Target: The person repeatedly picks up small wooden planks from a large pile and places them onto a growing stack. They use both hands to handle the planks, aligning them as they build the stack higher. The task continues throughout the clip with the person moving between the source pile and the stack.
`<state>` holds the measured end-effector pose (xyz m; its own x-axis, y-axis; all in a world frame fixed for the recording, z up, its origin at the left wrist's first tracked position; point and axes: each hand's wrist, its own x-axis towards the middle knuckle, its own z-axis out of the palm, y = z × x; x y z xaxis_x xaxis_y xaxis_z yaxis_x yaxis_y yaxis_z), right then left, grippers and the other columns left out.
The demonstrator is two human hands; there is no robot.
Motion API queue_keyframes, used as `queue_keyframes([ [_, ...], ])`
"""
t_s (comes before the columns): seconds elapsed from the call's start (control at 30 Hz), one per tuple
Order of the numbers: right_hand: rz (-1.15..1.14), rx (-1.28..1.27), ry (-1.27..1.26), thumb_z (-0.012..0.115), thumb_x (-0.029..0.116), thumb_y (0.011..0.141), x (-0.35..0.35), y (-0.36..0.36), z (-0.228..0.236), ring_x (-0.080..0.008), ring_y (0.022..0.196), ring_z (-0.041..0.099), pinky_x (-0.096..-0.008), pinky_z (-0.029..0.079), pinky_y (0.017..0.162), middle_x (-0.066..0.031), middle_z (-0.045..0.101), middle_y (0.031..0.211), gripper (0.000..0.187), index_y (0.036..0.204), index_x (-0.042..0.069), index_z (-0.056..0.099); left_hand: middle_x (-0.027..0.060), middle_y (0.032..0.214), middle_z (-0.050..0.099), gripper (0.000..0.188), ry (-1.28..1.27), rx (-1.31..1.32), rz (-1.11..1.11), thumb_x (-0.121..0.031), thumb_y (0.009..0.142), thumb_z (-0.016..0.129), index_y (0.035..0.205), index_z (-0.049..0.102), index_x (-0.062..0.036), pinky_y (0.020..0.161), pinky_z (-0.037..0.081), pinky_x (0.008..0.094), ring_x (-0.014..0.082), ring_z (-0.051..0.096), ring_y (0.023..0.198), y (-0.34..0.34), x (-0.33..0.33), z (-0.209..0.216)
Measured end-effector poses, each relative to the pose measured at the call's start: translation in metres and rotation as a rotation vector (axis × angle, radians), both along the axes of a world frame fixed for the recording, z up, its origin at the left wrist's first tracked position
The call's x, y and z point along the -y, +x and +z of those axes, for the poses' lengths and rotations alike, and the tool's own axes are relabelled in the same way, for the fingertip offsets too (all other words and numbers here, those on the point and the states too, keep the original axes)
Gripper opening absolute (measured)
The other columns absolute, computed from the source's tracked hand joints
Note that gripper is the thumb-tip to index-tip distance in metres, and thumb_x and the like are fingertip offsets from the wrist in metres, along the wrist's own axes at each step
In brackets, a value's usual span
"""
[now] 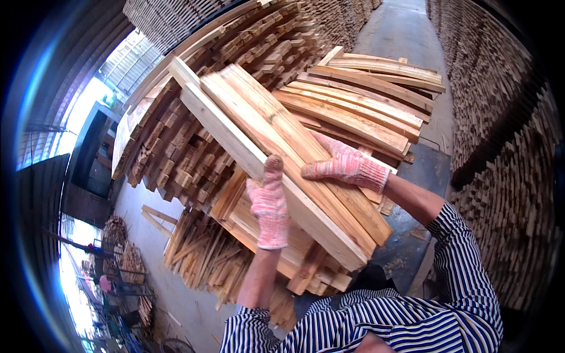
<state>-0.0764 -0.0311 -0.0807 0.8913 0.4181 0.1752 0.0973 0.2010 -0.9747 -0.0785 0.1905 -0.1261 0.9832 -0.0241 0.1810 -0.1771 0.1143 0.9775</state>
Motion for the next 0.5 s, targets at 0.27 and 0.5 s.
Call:
queue_keyframes([
  [0.27, -0.133, 0.129, -0.999, 0.063, 0.065, 0.086, 0.031, 0.049, -0.031, -0.0383, 0.123, 0.06, -0.0435, 0.049, 0.098, -0.0319, 0.058, 0.132, 0.099, 0.156, 0.004, 0.026, 0.0252, 0.129, 0.057, 0.099, 0.283, -0.28, 0.728, -0.044, 0.074, 0.09, 0.135, 0.038, 0.0138, 0.097, 0.049, 0.0397, 0.0342, 0.063, 0.107, 0.001, 0.108, 0.009],
  [0.5, -0.213, 0.455, -1.128, 0.064, 0.034, 0.091, 0.013, 0.051, -0.065, -0.0465, 0.116, 0.055, -0.0539, 0.049, 0.093, -0.0284, 0.052, 0.119, 0.052, 0.135, 0.012, 0.044, 0.0326, 0.151, 0.039, 0.107, 0.341, -0.273, 0.668, -0.062, 0.089, 0.066, 0.155, 0.02, 0.0083, 0.105, 0.046, 0.04, 0.0318, 0.055, 0.127, 0.011, 0.063, -0.027],
])
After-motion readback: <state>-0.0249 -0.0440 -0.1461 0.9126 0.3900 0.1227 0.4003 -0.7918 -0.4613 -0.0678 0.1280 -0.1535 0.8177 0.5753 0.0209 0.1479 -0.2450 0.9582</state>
